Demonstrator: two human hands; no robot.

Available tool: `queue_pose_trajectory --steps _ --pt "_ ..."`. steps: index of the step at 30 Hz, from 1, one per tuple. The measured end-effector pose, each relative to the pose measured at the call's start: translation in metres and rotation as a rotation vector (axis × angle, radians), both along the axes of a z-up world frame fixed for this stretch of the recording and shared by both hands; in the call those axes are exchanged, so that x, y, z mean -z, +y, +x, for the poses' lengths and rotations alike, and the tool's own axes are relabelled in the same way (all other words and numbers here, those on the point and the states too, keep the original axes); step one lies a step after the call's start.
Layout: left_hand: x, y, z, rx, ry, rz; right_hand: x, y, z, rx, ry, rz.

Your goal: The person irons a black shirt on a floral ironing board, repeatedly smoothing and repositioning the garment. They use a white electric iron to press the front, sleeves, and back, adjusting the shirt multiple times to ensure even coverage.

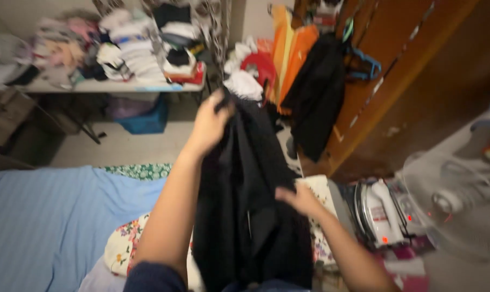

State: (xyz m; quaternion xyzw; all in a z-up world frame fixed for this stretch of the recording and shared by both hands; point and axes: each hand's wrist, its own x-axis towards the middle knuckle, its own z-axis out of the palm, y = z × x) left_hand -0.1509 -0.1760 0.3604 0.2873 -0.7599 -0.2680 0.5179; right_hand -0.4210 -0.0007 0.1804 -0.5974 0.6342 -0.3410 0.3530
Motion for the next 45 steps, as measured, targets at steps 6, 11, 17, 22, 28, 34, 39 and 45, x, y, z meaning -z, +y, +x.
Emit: queue_pose_trajectory --steps 6,11,17,22,28,34,39,45 --pt "-0.150 0.021 -0.020 0.117 0.410 -0.191 -0.136 -0.102 -0.004 0.261 -0.034 -0.734" --pt "-0.139 0.105 0.037 0.100 0.152 -0.243 -0.141 -0.104 -0.032 0.294 0.118 -0.926" --pt "-0.005 0.114 0.107 -0.019 -0.041 -0.061 -0.026 -0.100 -0.056 0.407 0.391 -0.222" --pt "0.089 0.071 0.127 -0.323 -0.455 0.228 0.036 -0.170 -0.054 0.360 -0.432 0.533" --pt "0.038 0.093 0.127 -0.481 -0.034 -0.051 -0.078 -0.231 -0.013 0.106 -0.010 -0.720" --pt "0.086 0.172 0.187 -0.147 0.256 0.097 -0.123 -0.195 -0.028 -0.042 0.005 -0.898" --pt "0.168 0.254 0.178 -0.005 0.017 0.446 0.028 -0.148 -0.059 -0.046 0.284 -0.634" --pt "0.281 0.336 0.137 -0.103 -0.705 0.450 0.231 -0.016 0.001 0.063 0.049 0.423"
